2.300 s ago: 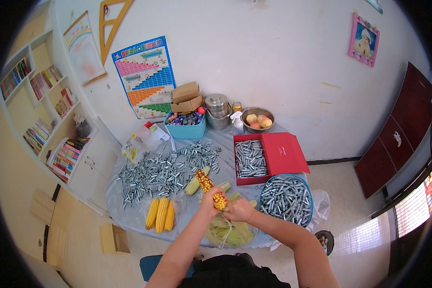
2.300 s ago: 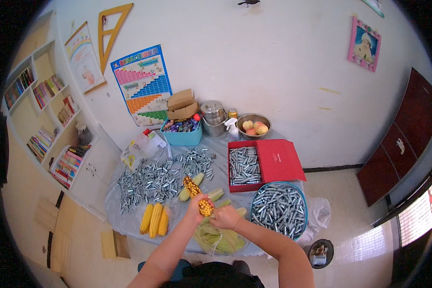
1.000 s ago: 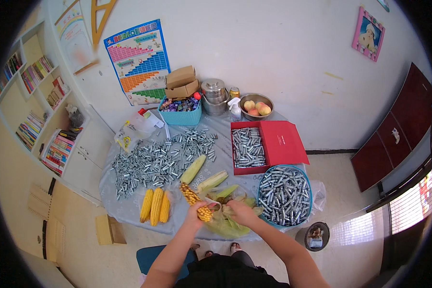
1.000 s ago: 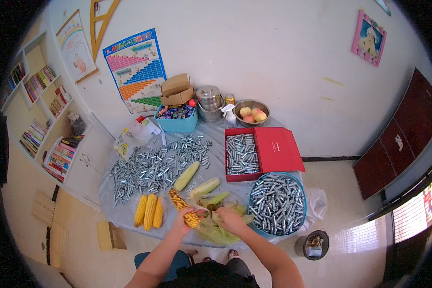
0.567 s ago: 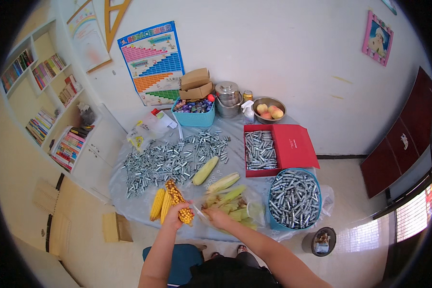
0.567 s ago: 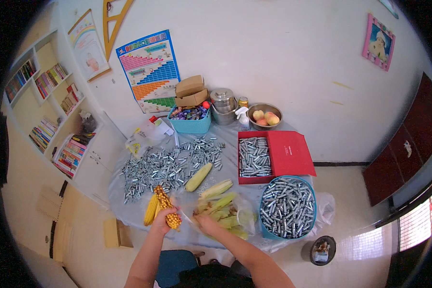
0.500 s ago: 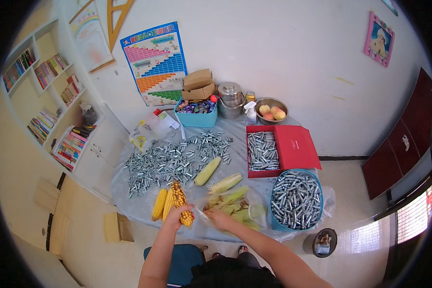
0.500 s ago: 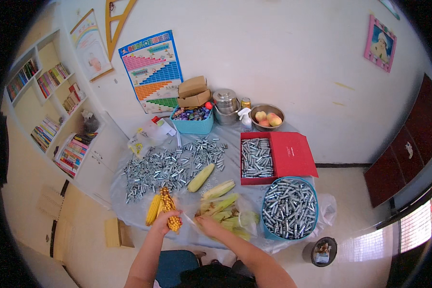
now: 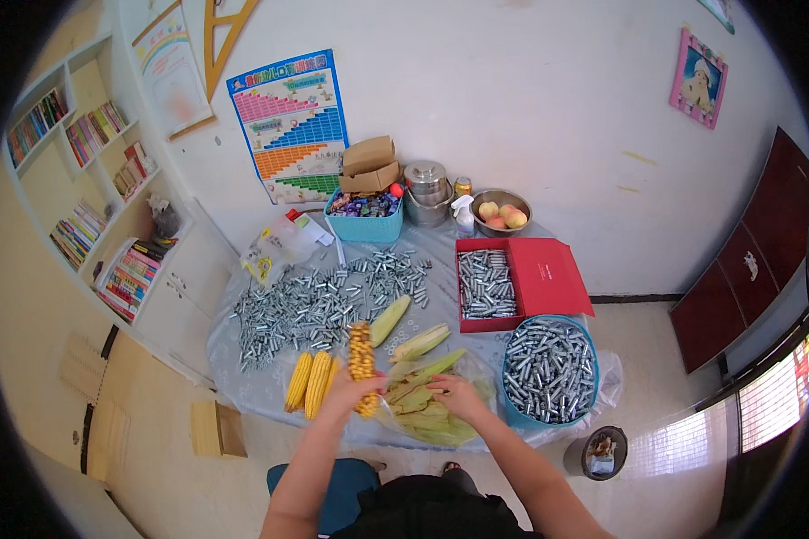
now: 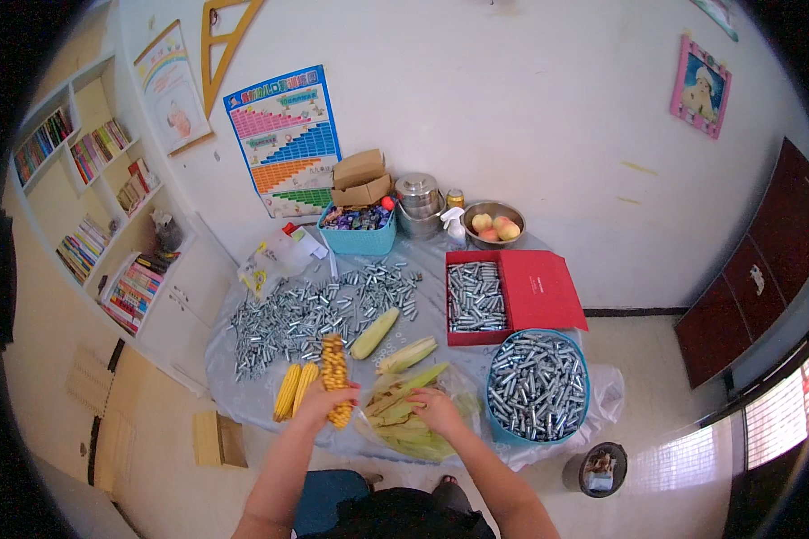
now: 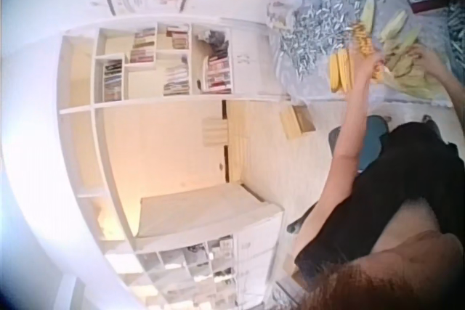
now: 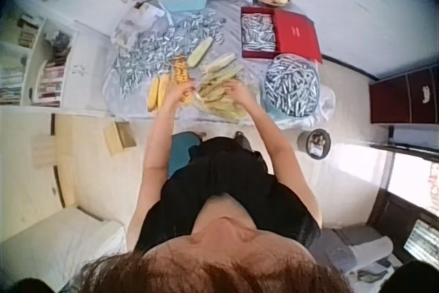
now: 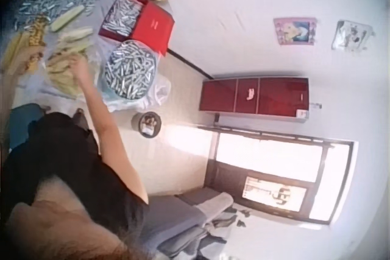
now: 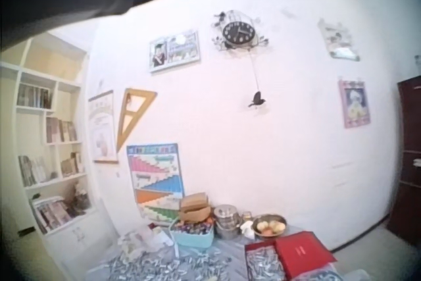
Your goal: The person shucks corn cobs by hand, peeling back the husks and removing the silk. They place the cleaned cobs on a table alongside other prepared corn and discard the husks into a pile.
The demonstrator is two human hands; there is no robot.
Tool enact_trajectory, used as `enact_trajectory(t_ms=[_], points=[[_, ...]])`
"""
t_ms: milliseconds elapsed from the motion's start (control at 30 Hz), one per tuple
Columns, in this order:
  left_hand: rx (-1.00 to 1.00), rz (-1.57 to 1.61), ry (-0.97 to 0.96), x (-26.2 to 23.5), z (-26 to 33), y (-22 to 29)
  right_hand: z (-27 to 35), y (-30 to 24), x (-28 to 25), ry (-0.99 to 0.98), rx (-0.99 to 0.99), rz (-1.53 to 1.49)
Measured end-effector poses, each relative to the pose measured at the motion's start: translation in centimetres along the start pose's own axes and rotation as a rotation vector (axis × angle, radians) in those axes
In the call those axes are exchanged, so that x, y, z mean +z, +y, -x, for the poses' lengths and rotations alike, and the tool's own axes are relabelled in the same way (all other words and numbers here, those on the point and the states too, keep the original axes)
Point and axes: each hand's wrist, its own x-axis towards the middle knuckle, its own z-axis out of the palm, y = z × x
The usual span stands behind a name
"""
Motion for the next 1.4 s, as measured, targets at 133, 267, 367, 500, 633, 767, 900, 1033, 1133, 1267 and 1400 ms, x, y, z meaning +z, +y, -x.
enact_trajectory(t_ms=[133,267,367,500,633,767,900,1033,1133,1267,1400], points=[[0.043,-0.162,-0.072,5.1,1.0,-0.6,0.6,-2.9,-0.8,0.160,0.182,-0.477],[0.219,-0.239,-0.142,6.8,1.0,-3.6,1.4,-6.5,-2.2,0.306,0.248,-0.955],[0.239,-0.483,-0.136,6.2,-0.1,-6.6,1.6,-7.4,-1.7,0.404,0.234,-0.966],[0.135,-0.590,-0.124,6.8,0.0,-6.9,1.8,-6.4,-0.7,0.531,0.359,-0.963],[0.268,-0.250,-0.213,6.8,-0.5,-8.7,2.3,-6.7,-1.2,0.637,0.429,-1.040],[0.353,-0.348,-0.127,7.6,0.6,-8.1,2.5,-7.4,-1.8,0.672,0.445,-0.997],[0.484,-0.559,-0.018,8.0,1.3,-6.8,2.3,-7.5,-1.4,0.687,0.453,-0.878],[0.639,-0.673,0.053,7.7,1.0,-7.2,2.2,-6.9,-1.0,0.633,0.458,-0.879],[0.713,-0.770,0.054,7.8,1.3,-6.5,2.1,-7.5,-1.1,0.613,0.449,-0.856],[0.667,-0.844,0.086,7.9,1.9,-6.0,2.2,-7.9,-1.4,0.653,0.390,-0.593],[0.664,-0.850,0.091,8.0,2.3,-5.6,2.4,-9.0,-1.8,0.685,0.339,-0.376]])
